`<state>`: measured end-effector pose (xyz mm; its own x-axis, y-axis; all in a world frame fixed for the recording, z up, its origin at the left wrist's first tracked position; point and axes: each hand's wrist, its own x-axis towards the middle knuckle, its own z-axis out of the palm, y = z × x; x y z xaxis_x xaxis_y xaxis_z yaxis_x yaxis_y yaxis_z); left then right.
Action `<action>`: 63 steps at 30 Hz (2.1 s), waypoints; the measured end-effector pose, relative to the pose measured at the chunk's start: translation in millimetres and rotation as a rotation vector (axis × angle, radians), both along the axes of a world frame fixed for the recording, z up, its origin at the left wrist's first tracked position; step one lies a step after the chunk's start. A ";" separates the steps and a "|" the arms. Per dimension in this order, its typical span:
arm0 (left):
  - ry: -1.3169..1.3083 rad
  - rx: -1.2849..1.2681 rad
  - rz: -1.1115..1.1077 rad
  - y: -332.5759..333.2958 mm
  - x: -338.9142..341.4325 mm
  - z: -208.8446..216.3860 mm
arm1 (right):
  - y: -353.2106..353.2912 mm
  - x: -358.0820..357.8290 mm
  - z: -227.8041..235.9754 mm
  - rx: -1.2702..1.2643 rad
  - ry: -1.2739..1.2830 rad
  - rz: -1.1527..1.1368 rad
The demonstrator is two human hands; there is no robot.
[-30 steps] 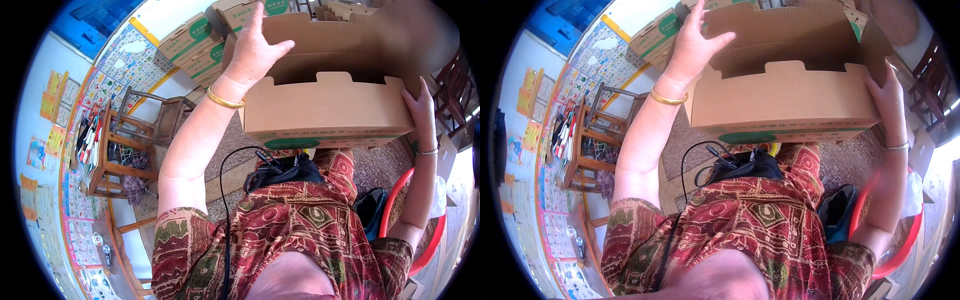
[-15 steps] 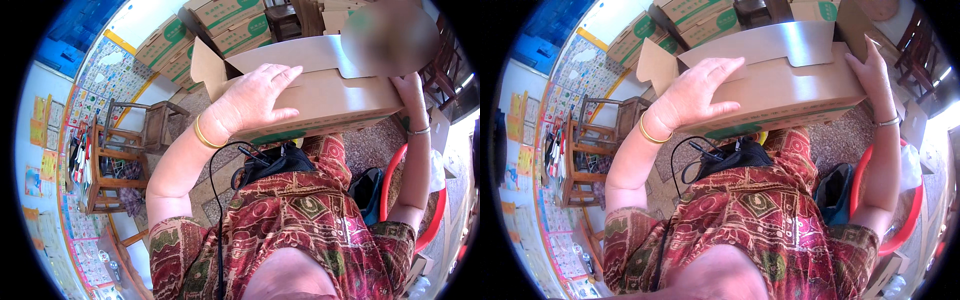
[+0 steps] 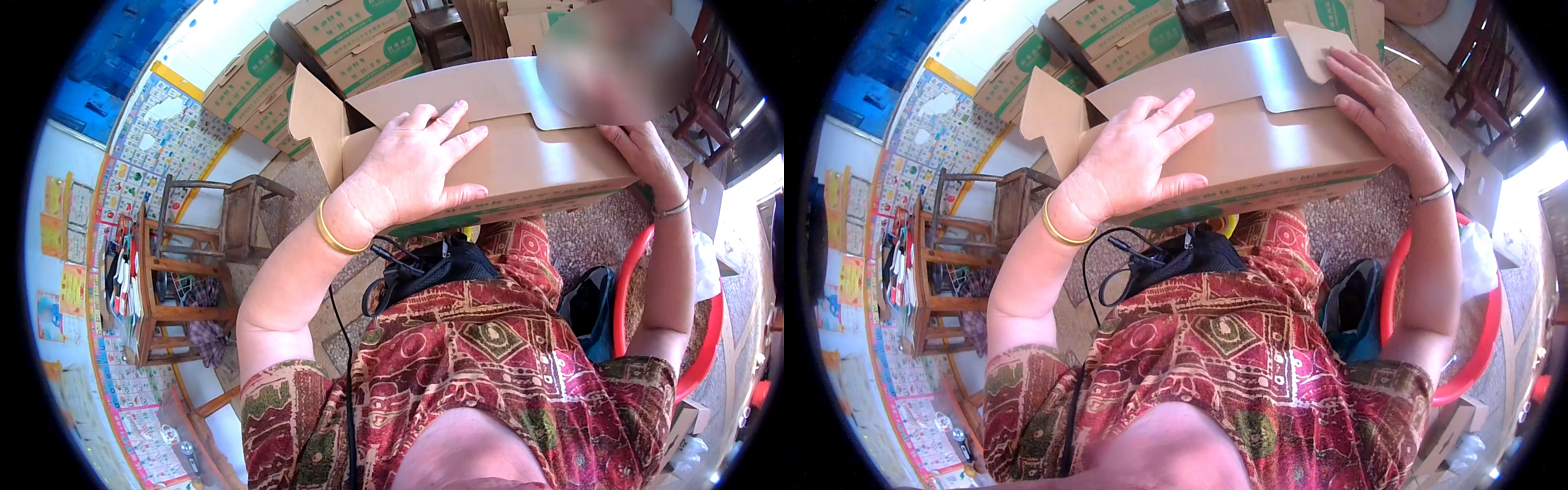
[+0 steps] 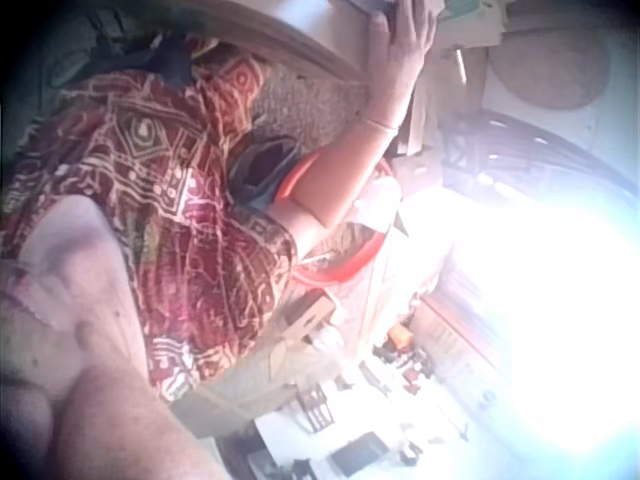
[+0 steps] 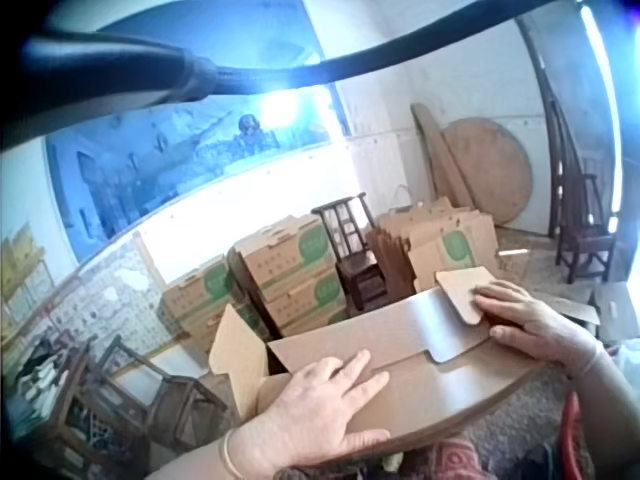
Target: The person sits on the floor and assembles flat-packed cardboard boxes. They fold the flaps, use scissors to cut tape, and secure the boxes with adhesive tape. The person handles multiple boxes, stacking the finished ones.
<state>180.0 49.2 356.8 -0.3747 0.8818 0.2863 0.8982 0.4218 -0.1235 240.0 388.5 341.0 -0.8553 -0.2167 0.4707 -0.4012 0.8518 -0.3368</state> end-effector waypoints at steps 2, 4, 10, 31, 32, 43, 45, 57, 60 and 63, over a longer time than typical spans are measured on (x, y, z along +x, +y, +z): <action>-0.007 0.005 -0.008 0.9 1.1 -2.1 | 2.1 -0.8 -3.0 0.065 -0.023 0.012; 0.008 -0.010 -0.004 2.1 5.3 -6.2 | 6.7 -2.3 -4.4 0.021 -0.111 0.013; 0.019 0.033 -0.020 9.1 13.8 -7.1 | 32.7 -30.9 -40.4 -0.490 -0.111 -0.193; -1.286 1.286 0.283 -73.1 -30.2 -46.7 | 37.5 -40.2 -45.3 -0.851 -0.499 -0.168; -1.249 1.138 0.283 -61.0 -25.8 -46.5 | 34.5 -38.9 -43.2 -0.874 -0.511 -0.160; -1.612 0.898 0.366 -60.9 -35.4 -36.5 | 26.9 -28.0 -30.8 -0.983 -0.651 -0.103; -1.587 0.901 0.327 -59.1 -34.4 -39.4 | 27.1 -20.6 -28.7 -1.117 -0.763 -0.080; -1.380 0.968 0.213 -63.3 -4.2 -6.8 | 5.4 42.0 -11.4 -1.052 -0.406 -0.188; -1.332 1.013 0.169 -67.1 12.2 13.7 | -12.6 54.3 12.7 -1.036 -0.282 -0.188; -1.194 1.029 0.115 -71.9 18.6 28.1 | -12.2 56.2 25.4 -1.001 -0.198 -0.163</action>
<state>198.6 -22.7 385.0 -0.8617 0.4561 0.2224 0.2225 -0.0543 0.9734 296.2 376.3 366.5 -0.9209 0.3225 0.2190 -0.1660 0.1837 -0.9689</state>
